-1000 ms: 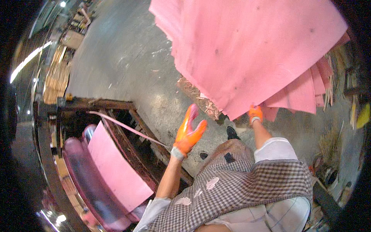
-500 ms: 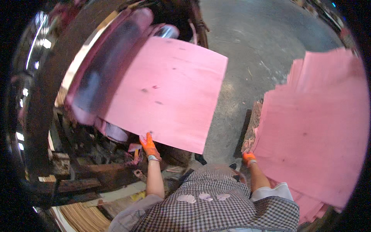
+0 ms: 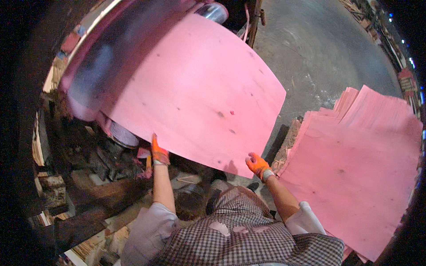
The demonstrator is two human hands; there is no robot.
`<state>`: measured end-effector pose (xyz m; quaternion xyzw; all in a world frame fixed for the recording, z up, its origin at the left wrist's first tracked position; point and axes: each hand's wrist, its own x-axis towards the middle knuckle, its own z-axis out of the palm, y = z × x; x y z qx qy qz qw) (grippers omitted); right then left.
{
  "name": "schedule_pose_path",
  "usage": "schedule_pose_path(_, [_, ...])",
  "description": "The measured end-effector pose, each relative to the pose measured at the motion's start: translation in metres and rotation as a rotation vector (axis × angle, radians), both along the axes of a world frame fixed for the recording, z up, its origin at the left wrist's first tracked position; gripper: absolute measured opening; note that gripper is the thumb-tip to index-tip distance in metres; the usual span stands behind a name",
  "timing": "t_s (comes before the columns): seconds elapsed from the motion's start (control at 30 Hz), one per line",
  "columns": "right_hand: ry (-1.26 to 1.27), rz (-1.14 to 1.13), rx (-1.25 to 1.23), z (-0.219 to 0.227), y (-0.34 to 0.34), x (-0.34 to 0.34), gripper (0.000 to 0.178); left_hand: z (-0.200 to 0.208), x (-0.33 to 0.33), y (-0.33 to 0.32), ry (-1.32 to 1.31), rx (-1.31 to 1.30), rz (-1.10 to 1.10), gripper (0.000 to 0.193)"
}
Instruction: The person takes pink wood veneers from a stack and feeds them one by one into a roller machine, occasionally using a small paddle to scrape pink residue from the rollers.
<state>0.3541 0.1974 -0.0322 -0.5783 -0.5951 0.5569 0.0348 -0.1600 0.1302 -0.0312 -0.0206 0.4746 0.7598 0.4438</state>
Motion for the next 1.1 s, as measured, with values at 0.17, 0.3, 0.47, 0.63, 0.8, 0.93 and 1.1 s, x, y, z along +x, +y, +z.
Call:
schedule_pose_path(0.17, [-0.145,0.154,0.064,0.039,-0.031,0.012,0.097,0.046,0.105,-0.024,0.114,-0.022,-0.374,0.060])
schedule_pose_path(0.3, [-0.110,0.108,0.241,0.011,-0.050,0.032,0.107,0.099,0.238,0.031,0.795,-0.173,-0.784,0.049])
schedule_pose_path(0.47, [-0.126,-0.688,0.457,0.047,-0.039,0.112,0.087,0.223,0.524,0.167,2.020,0.627,-1.006,0.041])
schedule_pose_path(0.63, [-0.219,-1.037,0.886,0.099,-0.108,0.357,0.061,0.382,0.753,0.104,0.521,0.781,-1.835,0.075])
schedule_pose_path(0.8, [-0.851,-1.284,0.870,0.273,-0.218,0.631,0.041,0.358,0.788,0.033,0.611,0.960,-2.031,0.074])
schedule_pose_path(0.93, [-1.561,-1.190,0.685,0.412,-0.217,0.627,0.062,0.246,0.714,0.034,0.709,0.649,-1.932,0.069])
schedule_pose_path(1.1, [-1.592,-0.447,0.533,0.247,-0.169,0.573,0.040,0.197,0.505,0.065,1.079,0.249,-1.491,0.059])
